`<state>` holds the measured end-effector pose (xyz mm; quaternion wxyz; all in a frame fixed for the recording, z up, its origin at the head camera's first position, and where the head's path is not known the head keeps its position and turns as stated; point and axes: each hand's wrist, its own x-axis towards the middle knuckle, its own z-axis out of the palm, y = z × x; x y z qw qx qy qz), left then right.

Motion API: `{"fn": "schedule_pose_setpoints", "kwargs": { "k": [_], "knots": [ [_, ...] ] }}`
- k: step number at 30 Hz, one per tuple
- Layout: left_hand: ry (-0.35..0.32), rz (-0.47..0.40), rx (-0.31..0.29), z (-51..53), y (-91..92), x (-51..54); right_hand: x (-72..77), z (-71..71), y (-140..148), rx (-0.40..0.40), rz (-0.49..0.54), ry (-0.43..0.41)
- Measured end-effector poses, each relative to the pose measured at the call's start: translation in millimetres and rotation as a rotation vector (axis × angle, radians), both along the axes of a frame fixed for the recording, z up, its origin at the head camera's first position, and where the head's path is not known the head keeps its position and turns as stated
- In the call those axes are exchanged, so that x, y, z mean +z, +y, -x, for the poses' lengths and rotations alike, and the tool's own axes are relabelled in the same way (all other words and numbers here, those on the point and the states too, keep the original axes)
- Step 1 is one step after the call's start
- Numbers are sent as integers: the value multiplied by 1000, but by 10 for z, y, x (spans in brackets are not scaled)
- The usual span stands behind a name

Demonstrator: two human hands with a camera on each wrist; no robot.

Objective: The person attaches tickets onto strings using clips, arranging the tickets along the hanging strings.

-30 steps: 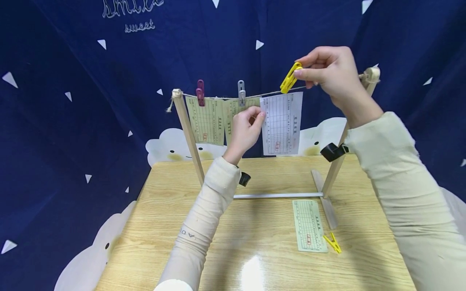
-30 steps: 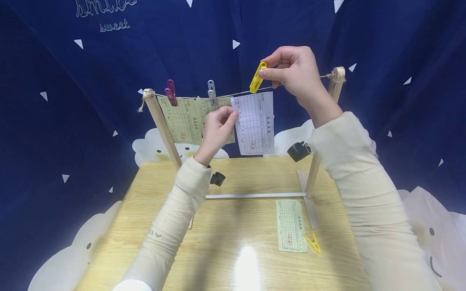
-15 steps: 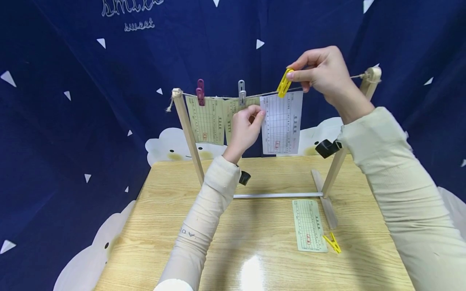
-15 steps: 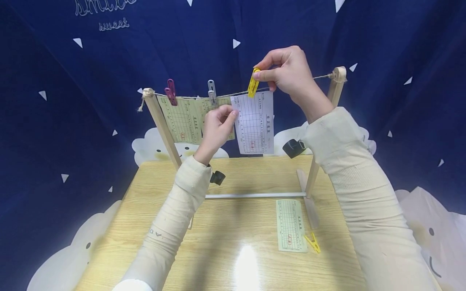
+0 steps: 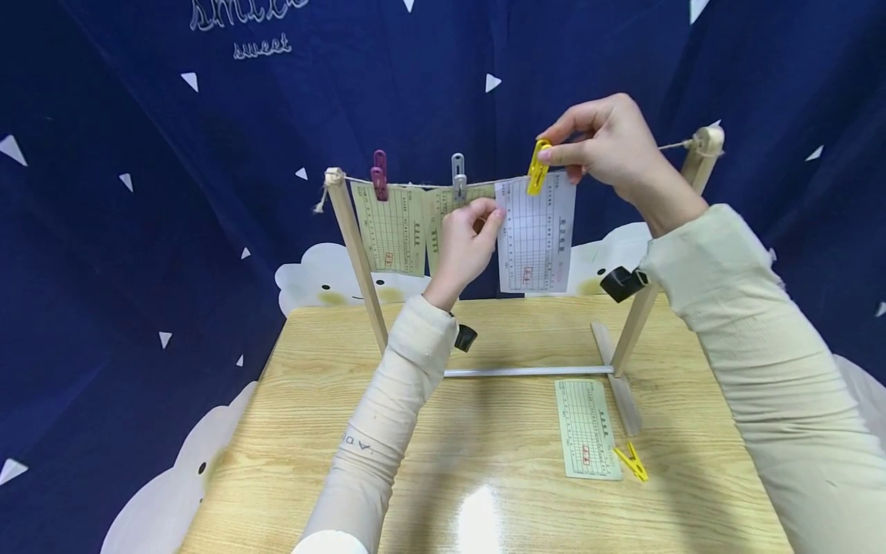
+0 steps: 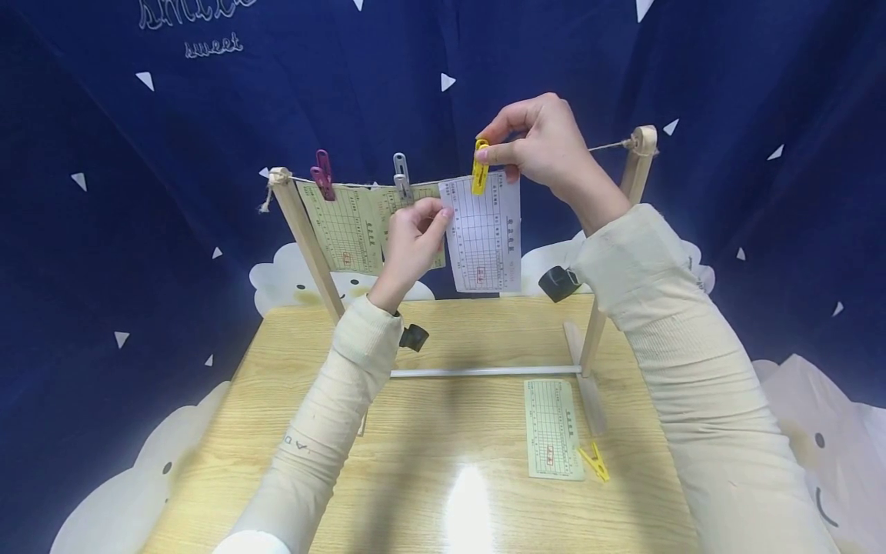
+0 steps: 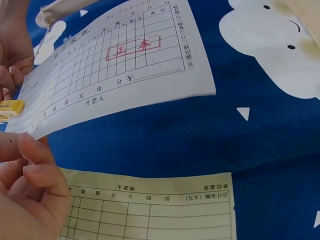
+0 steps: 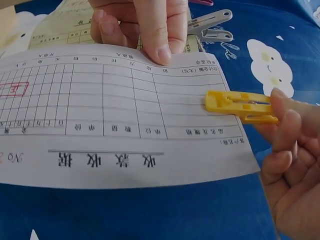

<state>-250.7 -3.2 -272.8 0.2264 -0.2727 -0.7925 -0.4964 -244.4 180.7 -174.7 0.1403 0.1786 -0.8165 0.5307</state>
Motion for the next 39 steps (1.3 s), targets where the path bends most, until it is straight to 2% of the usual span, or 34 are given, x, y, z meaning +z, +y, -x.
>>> {"fn": "schedule_pose_setpoints", "kwargs": {
  "k": [7,19,27,39],
  "knots": [
    [12,-21,-22,0,16,-15,4,-22,16,-30,-94,-51],
    [-2,-45,-50,3,19,-34,-12,-31,58,37,-168,-39],
    [-17,-41,-39,-8,13,-29,-5,-97,100,28,-87,40],
    [-3,-39,-34,-17,0,-50,-90,-198,214,48,11,101]
  ]
}}
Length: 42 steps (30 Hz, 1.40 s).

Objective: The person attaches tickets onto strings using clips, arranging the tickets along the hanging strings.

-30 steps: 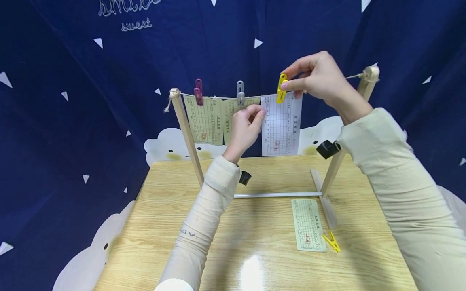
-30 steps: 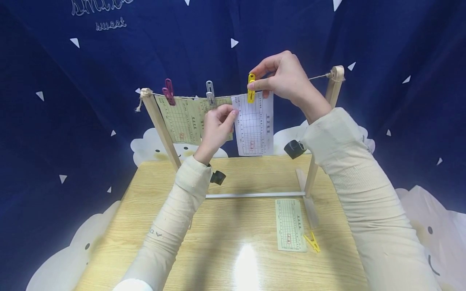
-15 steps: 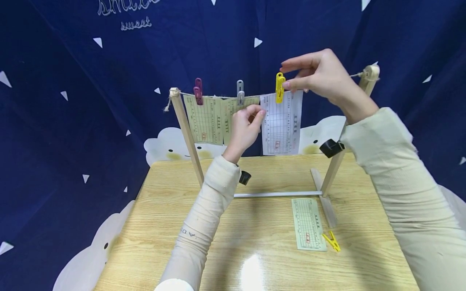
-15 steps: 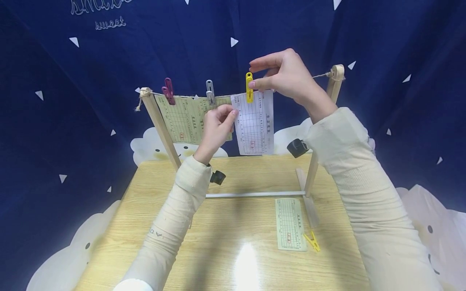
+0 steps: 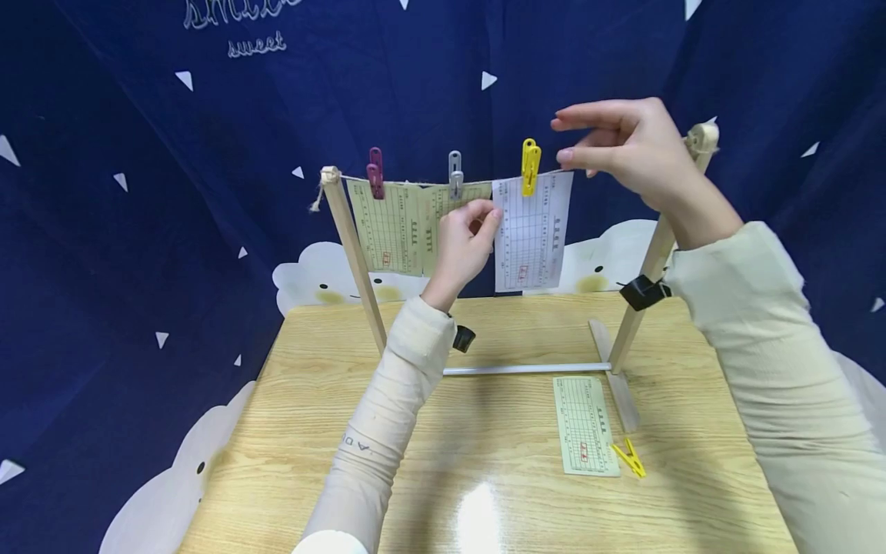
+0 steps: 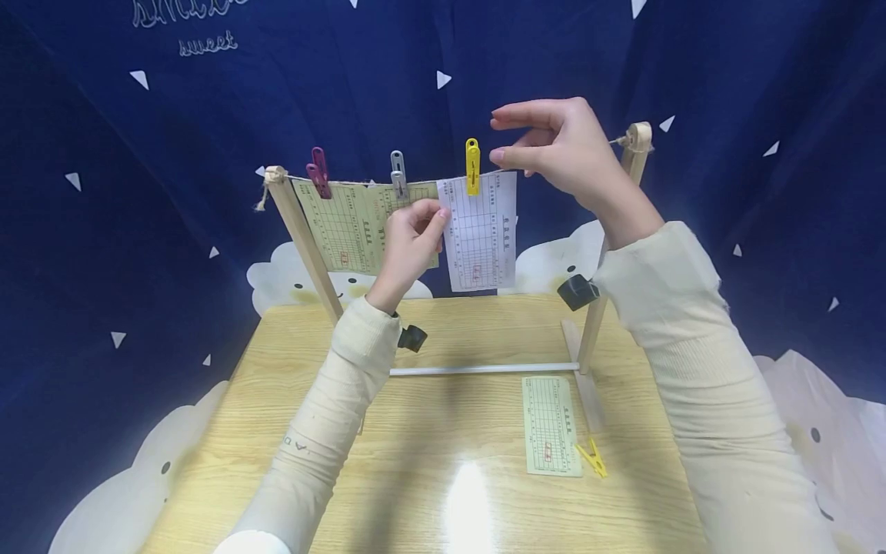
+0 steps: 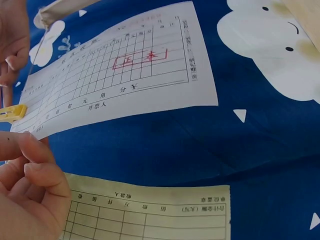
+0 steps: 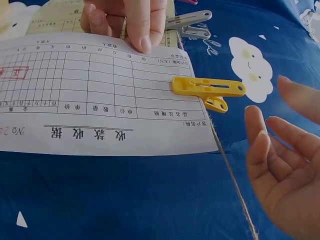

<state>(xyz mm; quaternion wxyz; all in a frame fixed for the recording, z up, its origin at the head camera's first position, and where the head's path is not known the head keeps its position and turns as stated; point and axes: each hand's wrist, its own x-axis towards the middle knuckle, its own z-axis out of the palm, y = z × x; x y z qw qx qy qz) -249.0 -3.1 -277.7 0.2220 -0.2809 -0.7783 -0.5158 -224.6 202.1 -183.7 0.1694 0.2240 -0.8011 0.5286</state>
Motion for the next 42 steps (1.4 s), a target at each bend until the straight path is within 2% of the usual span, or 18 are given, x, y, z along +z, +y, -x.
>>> {"fn": "schedule_pose_setpoints", "kwargs": {
  "k": [6,14,21,30,38,42],
  "knots": [
    [10,-3,19,-10,12,-3,-52,-117,62,38,87,21],
    [-36,-93,-27,-60,-10,-42,-144,-273,144,39,153,41],
    [0,-145,-47,-118,-69,-98,-263,-351,224,177,426,35],
    [-12,-123,-78,-251,-215,-178,-401,-454,311,173,422,42],
    [-44,-94,-128,-388,-331,-338,-533,-544,364,123,316,14],
    [-23,-94,-151,-434,-365,-418,-612,-591,406,84,270,9]
  ]
}}
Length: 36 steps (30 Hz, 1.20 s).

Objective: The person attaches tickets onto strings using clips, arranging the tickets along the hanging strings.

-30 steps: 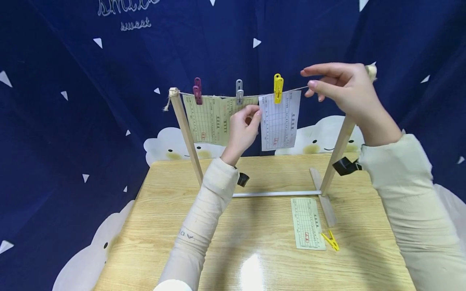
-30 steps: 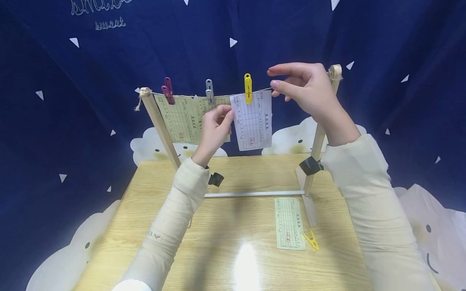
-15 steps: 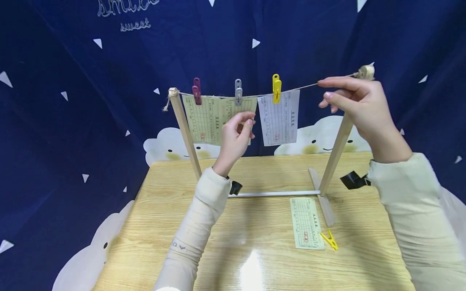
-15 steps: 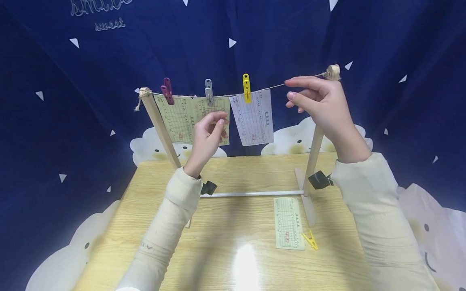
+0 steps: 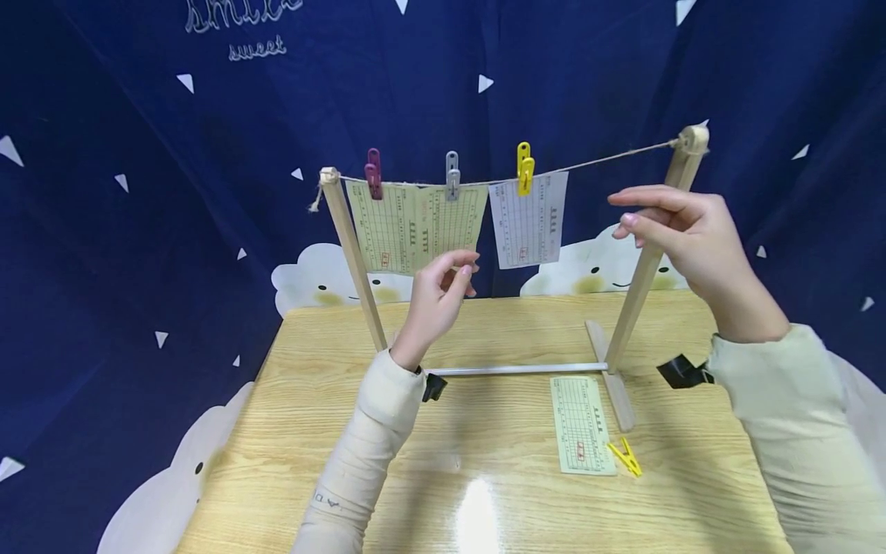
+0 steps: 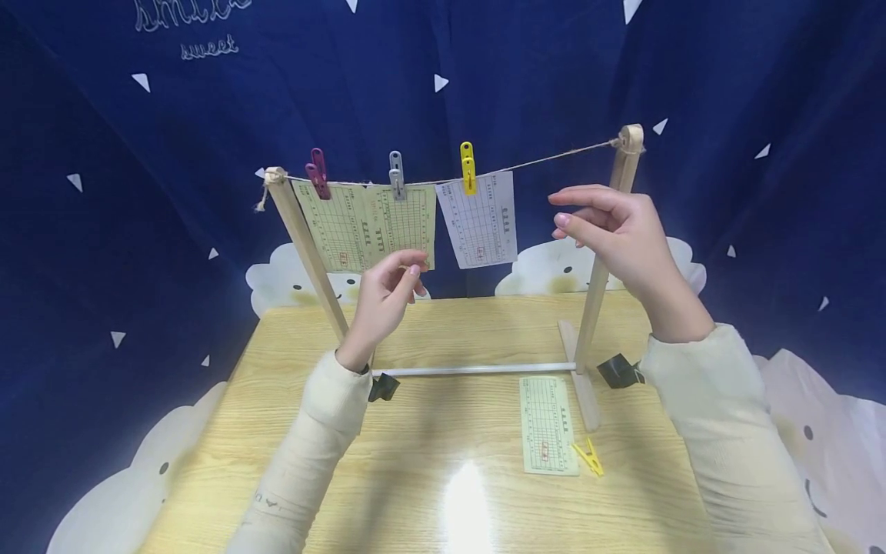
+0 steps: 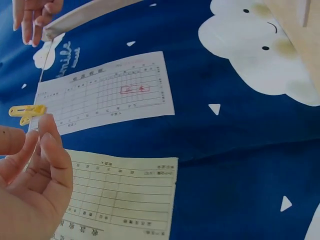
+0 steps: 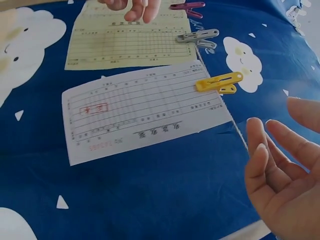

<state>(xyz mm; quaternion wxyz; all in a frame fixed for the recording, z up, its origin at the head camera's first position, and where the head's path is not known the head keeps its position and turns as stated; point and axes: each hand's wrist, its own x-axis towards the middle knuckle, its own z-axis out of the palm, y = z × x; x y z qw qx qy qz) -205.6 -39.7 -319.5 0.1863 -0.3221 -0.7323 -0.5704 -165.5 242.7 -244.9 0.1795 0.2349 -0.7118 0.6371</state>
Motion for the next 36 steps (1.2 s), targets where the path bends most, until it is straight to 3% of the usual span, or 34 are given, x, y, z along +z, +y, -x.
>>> {"fn": "schedule_pose_setpoints", "kwargs": {
  "k": [7,12,19,24,31,36],
  "knots": [
    [50,22,18,-36,-47,-165,-145,-36,70,66,41,5],
    [36,44,6,-72,-53,-254,-263,-71,126,31,-23,-29],
    [-7,89,8,-307,-28,-169,-473,-80,213,-44,-195,-75],
    [-59,98,2,-376,-27,-216,-636,-97,270,-16,-218,-101],
    [-92,115,-14,-384,-30,-349,-860,-114,332,31,-192,-135],
    [-128,130,-31,-343,-25,-511,-1036,-122,393,28,-190,-155]
  ]
}}
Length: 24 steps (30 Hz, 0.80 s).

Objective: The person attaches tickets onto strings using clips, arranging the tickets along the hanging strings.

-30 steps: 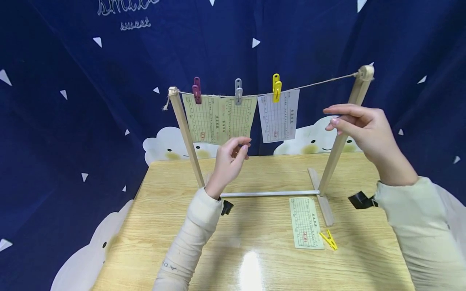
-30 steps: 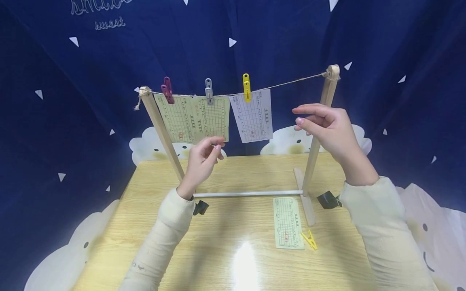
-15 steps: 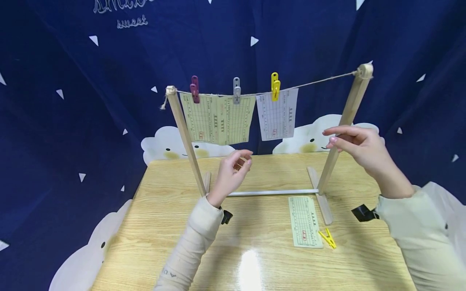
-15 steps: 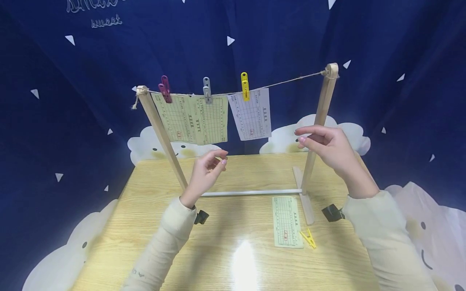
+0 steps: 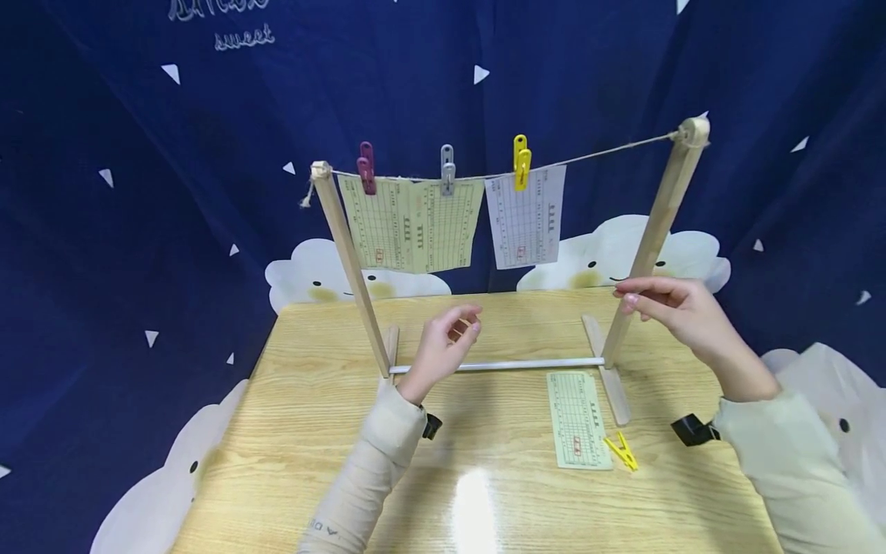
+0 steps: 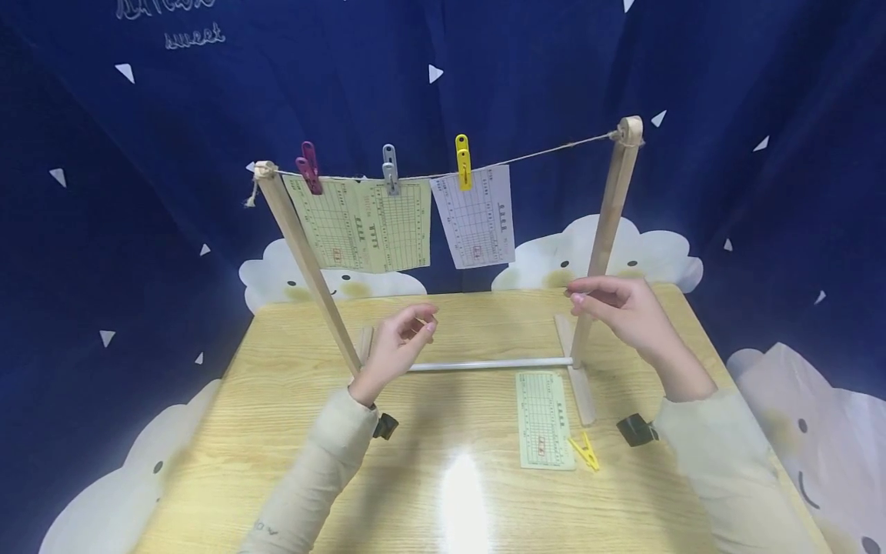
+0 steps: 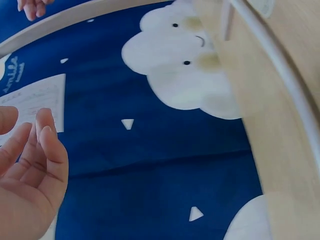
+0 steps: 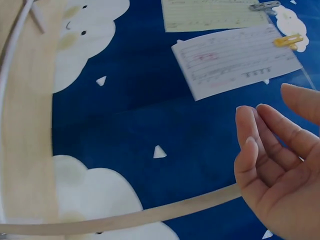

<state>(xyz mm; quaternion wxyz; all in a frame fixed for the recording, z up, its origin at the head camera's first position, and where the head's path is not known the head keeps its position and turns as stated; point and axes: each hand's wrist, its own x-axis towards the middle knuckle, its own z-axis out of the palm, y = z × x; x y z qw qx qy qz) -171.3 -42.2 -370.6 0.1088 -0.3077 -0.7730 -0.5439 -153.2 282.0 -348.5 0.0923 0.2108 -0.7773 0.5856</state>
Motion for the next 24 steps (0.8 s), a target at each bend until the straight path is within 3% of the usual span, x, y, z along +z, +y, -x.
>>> {"fn": "schedule_pose_setpoints", "kwargs": {
  "k": [8,20,24],
  "knots": [
    [-15,10,-2,38,32,-259,-279,-37,105,-37,-47,-82],
    [-106,65,-27,17,83,-510,-640,-65,197,-47,-109,-186],
    [-127,83,-28,114,121,-745,-747,-92,257,-16,-101,-203]
  ]
}}
